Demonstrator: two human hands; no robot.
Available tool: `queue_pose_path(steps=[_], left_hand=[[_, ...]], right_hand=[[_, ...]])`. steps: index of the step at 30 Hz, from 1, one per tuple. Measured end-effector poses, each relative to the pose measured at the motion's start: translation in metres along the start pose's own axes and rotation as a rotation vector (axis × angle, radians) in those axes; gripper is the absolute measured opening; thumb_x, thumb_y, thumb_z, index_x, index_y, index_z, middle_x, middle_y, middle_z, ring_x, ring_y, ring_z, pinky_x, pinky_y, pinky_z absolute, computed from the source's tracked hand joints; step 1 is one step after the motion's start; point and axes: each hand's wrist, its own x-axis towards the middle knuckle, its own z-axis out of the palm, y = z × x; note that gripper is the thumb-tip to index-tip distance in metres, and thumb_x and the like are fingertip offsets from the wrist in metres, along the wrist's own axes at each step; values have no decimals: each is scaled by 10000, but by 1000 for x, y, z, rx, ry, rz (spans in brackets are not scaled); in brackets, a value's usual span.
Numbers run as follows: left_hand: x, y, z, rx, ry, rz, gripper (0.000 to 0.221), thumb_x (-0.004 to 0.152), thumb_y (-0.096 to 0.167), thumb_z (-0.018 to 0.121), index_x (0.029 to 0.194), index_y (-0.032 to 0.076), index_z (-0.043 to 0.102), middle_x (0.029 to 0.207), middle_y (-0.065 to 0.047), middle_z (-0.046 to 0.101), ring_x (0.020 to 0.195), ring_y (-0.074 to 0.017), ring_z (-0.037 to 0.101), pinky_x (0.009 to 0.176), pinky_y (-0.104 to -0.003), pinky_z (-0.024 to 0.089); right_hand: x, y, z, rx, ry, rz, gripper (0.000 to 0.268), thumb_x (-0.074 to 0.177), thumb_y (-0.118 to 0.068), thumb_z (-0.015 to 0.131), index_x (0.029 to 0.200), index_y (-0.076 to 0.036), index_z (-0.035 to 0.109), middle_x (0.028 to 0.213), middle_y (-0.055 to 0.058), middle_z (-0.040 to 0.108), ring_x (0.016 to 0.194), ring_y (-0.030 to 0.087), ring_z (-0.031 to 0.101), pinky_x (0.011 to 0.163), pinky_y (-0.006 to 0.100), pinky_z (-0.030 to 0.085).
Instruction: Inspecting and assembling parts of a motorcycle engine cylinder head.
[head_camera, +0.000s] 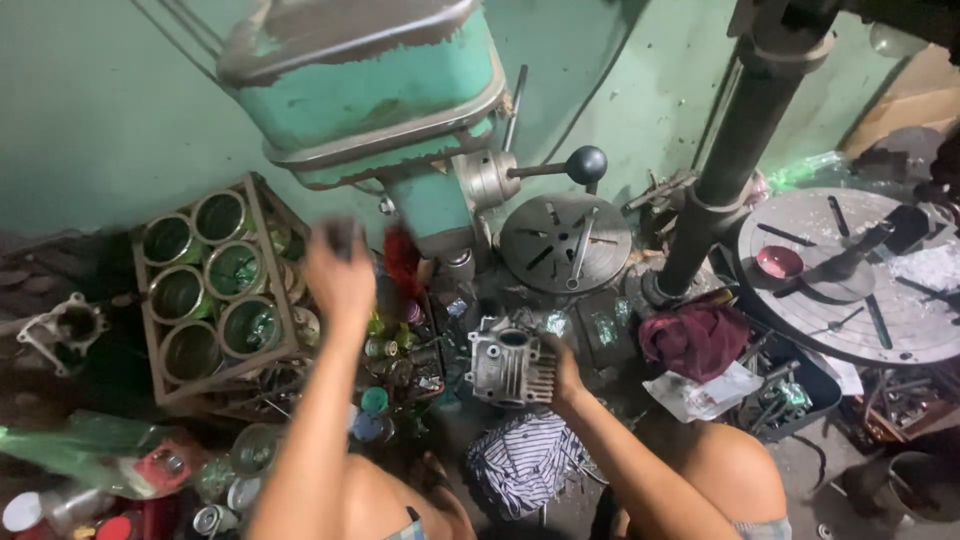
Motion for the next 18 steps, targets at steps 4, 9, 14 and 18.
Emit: queue_pose_path(steps=[4, 9, 14, 18], left_hand=[[-98, -58, 69, -456, -495, -885, 596, 982, 501, 517, 1293, 3, 621, 1272, -272, 644, 1202, -427, 625, 989, -544, 495], [-140, -20, 98, -785, -946, -1302, 1020, 894, 822, 454, 1592, 80, 392, 1600, -249, 423, 1476, -410, 419, 1223, -527, 358], [-215, -174, 222, -899, -443, -1387, 887, 788, 699, 798, 1345, 22, 662, 1285, -259, 666, 1175, -388, 647, 973, -488, 537], [-184, -143, 193, -862, -358, -1332, 882, 741, 685, 836, 1275, -2, 691, 1200, -264, 685, 1111, -386, 662, 929, -489, 541]], right_hand=[[-5, -16, 26, -136, 24, 44, 721, 710, -577, 869, 1118, -36, 619, 892, 142, 658, 720, 264, 671, 582, 388, 599], [25, -10, 29, -221, 79, 49, 925, 693, -643, 867, 1328, -26, 599, 1152, 229, 682, 1046, 393, 695, 850, 520, 601], [-26, -26, 76, -213, 58, -21, 768, 865, -528, 743, 1393, 0, 569, 1295, 267, 653, 1151, 412, 675, 966, 569, 544], [-50, -27, 90, -227, 100, 5, 969, 792, -674, 804, 1481, -57, 515, 1404, 275, 605, 1278, 441, 608, 1066, 613, 476]])
